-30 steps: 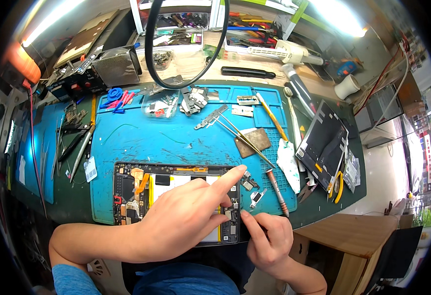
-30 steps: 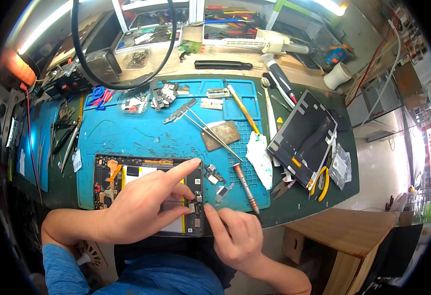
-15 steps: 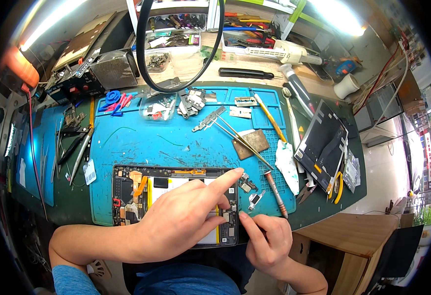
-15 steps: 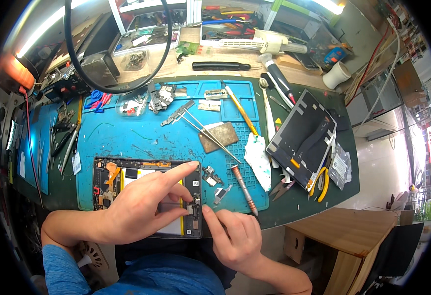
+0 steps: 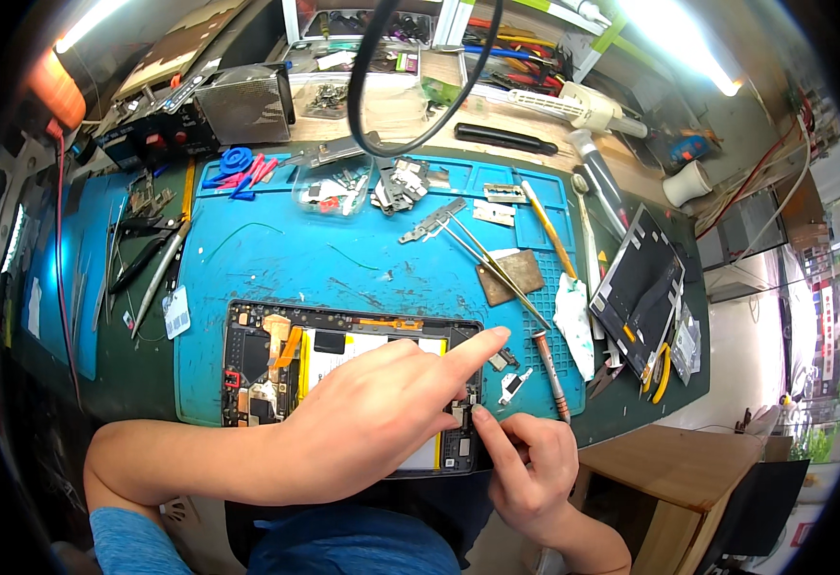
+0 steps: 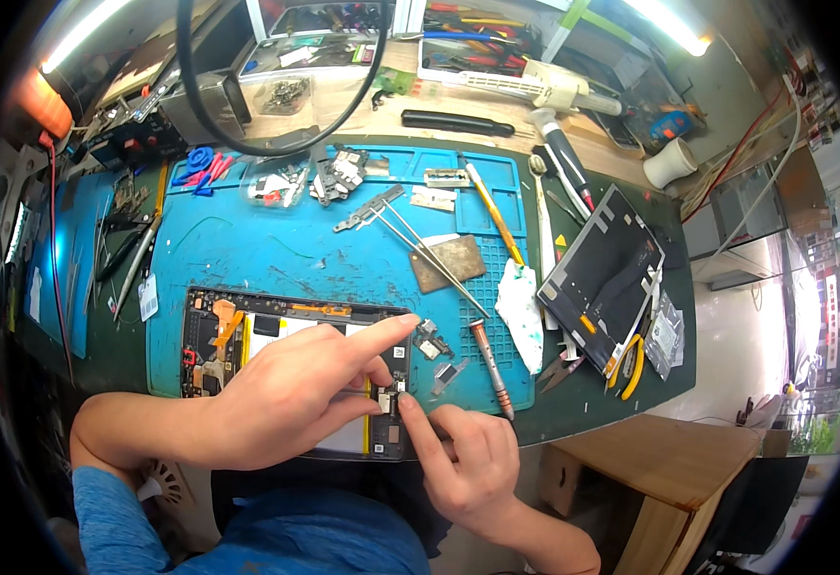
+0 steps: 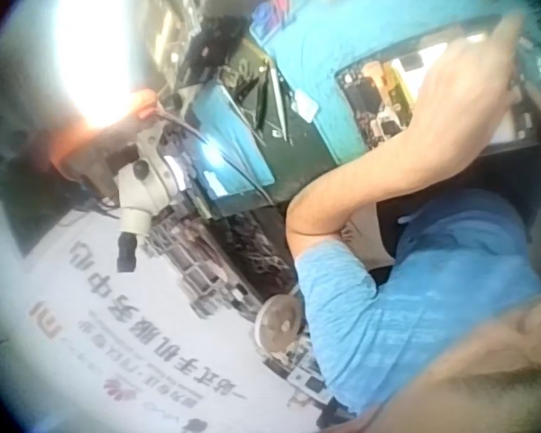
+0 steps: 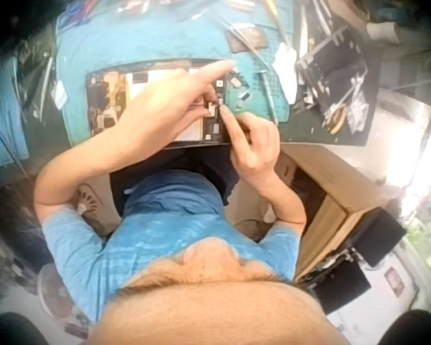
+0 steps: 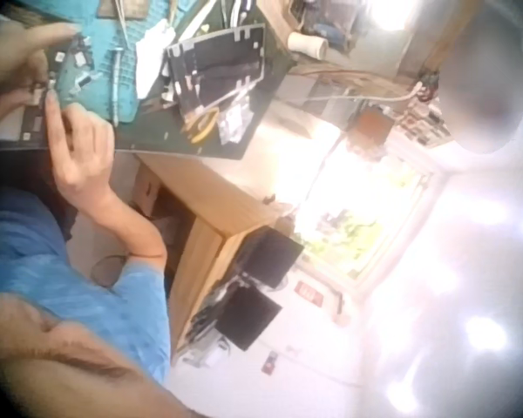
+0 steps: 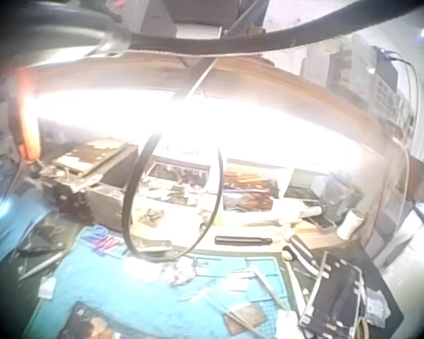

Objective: The person works on a disassembled mobile device, using a screwdriver to remove and install small components and screws. They handle a battery and various small parts on a cluttered workbench.

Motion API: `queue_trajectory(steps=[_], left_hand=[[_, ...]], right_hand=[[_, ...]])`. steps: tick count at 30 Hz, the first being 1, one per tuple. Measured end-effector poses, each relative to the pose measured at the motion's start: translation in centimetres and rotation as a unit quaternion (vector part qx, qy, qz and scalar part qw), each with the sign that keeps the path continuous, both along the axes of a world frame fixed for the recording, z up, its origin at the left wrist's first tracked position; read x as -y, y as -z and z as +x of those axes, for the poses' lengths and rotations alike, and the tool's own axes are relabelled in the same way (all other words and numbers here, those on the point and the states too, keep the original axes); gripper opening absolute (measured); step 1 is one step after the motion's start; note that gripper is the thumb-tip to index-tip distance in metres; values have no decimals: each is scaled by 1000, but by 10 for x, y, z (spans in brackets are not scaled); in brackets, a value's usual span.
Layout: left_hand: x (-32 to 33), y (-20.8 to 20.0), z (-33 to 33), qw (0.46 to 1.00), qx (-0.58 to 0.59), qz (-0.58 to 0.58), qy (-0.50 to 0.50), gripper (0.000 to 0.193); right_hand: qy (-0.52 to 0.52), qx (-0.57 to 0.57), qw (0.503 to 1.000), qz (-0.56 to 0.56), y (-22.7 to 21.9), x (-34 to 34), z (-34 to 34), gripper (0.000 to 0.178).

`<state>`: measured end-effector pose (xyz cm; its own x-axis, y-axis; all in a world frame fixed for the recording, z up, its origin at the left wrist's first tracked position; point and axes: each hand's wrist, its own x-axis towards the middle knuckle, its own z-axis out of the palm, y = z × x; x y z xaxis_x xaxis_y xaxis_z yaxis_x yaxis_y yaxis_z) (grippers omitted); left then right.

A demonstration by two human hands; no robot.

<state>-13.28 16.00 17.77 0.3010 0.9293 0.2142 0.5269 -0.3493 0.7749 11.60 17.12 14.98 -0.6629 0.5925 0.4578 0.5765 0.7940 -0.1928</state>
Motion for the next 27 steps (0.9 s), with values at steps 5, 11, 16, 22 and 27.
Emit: queue_trajectory(steps=[5, 11, 16, 22, 27], left_hand=[[0, -1, 2, 1000, 3, 15, 3, 93], [0, 3, 2, 1000, -19, 22, -5, 95], [0, 3, 4, 999, -25, 26, -14, 97], [-1, 5, 4, 999, -8, 42, -8, 96], [0, 6, 4, 999, -15, 50, -9, 95]], right_hand=[[2, 7, 1000, 20, -1, 0, -1, 56], [6, 2, 1000, 15, 1, 1, -2, 57], [10, -2, 1000, 9, -1, 2, -2, 57], [14, -15, 1000, 11, 2, 3, -3, 56], [12, -23, 1000, 10, 3, 2, -1, 55]])
